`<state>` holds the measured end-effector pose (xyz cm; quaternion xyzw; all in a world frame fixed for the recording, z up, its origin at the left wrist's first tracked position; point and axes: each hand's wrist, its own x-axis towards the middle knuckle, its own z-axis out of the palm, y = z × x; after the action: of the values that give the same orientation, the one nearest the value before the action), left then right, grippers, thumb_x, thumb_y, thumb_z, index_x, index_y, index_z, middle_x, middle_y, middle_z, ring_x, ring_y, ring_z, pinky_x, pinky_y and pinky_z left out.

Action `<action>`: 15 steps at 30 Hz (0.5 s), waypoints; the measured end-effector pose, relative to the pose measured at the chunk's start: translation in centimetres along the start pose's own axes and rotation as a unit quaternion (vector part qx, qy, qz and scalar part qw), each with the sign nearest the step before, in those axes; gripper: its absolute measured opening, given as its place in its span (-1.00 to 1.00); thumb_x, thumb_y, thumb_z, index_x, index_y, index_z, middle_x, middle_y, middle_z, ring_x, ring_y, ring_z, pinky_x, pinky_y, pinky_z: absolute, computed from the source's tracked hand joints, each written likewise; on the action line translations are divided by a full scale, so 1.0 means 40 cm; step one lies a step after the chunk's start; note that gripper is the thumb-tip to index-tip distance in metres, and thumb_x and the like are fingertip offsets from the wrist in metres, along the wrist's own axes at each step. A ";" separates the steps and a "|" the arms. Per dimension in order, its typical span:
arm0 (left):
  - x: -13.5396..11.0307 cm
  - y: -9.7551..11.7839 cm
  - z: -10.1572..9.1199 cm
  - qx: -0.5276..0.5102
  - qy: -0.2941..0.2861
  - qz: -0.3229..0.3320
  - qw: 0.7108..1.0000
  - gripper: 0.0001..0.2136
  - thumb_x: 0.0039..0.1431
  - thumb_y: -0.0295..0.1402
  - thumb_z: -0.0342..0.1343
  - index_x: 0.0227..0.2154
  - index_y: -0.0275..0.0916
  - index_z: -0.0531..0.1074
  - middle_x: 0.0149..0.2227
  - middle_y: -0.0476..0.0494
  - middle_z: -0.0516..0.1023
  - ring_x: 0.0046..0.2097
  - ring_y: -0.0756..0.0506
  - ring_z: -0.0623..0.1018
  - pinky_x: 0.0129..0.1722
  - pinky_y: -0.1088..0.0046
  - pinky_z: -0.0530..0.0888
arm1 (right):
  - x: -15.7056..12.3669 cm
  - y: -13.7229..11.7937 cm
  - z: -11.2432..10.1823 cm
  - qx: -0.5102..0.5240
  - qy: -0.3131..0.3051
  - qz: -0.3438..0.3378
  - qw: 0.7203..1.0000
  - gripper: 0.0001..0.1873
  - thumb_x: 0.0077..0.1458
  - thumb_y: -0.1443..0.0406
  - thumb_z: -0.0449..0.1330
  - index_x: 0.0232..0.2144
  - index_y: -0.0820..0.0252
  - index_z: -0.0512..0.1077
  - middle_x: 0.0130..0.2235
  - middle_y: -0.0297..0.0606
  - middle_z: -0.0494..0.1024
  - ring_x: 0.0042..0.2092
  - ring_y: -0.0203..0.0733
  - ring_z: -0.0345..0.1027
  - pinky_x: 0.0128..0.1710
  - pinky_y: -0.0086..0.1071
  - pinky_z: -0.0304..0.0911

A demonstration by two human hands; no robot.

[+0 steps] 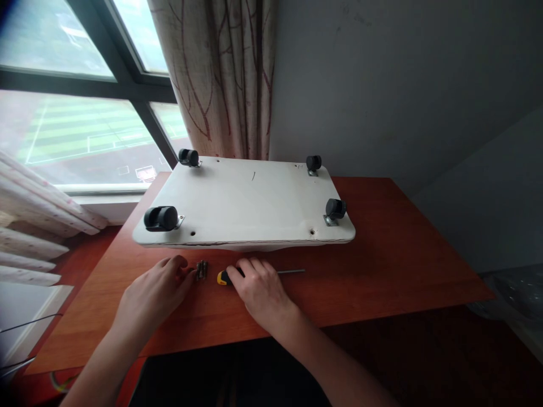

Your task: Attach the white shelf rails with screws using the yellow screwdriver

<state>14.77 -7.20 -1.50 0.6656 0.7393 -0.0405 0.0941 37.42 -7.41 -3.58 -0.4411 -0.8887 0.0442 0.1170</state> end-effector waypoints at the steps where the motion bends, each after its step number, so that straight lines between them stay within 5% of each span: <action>1: -0.002 -0.001 0.001 0.009 0.001 0.001 1.000 -0.71 0.35 -0.10 -0.17 -0.26 -0.17 0.34 -0.12 -0.21 0.54 -0.20 -0.26 0.59 -0.46 0.37 0.19 | -0.001 0.001 0.000 0.000 0.001 0.000 1.000 -0.67 0.27 0.43 0.08 0.05 0.10 0.40 -0.08 -0.18 0.53 -0.06 -0.13 0.41 -0.14 -0.30 0.30; 10: -0.008 -0.041 0.020 -0.046 0.075 0.056 0.995 -0.74 0.37 -0.21 -0.16 -0.21 -0.14 0.42 -0.16 -0.15 0.58 -0.14 -0.23 0.57 -0.42 0.36 0.28 | -0.035 0.027 -0.044 0.031 0.047 0.004 0.998 -0.64 0.29 0.40 0.08 0.11 0.13 0.38 -0.03 -0.13 0.53 -0.05 -0.13 0.45 -0.05 -0.23 0.39; 15: -0.019 -0.043 0.019 -0.235 0.149 0.174 0.945 -0.80 0.35 -0.19 -0.02 -0.25 -0.15 0.43 -0.31 -0.07 0.56 -0.32 -0.10 0.52 -0.34 0.40 0.39 | -0.085 0.077 -0.169 0.187 0.220 0.082 0.954 -0.47 0.24 0.30 0.19 0.23 -0.04 0.26 0.10 -0.17 0.48 0.09 -0.10 0.43 0.08 -0.19 0.43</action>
<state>13.21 -8.27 -2.21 0.7416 0.6057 0.2508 0.1424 43.45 -8.40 1.84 -0.4815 -0.7774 0.1213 0.3861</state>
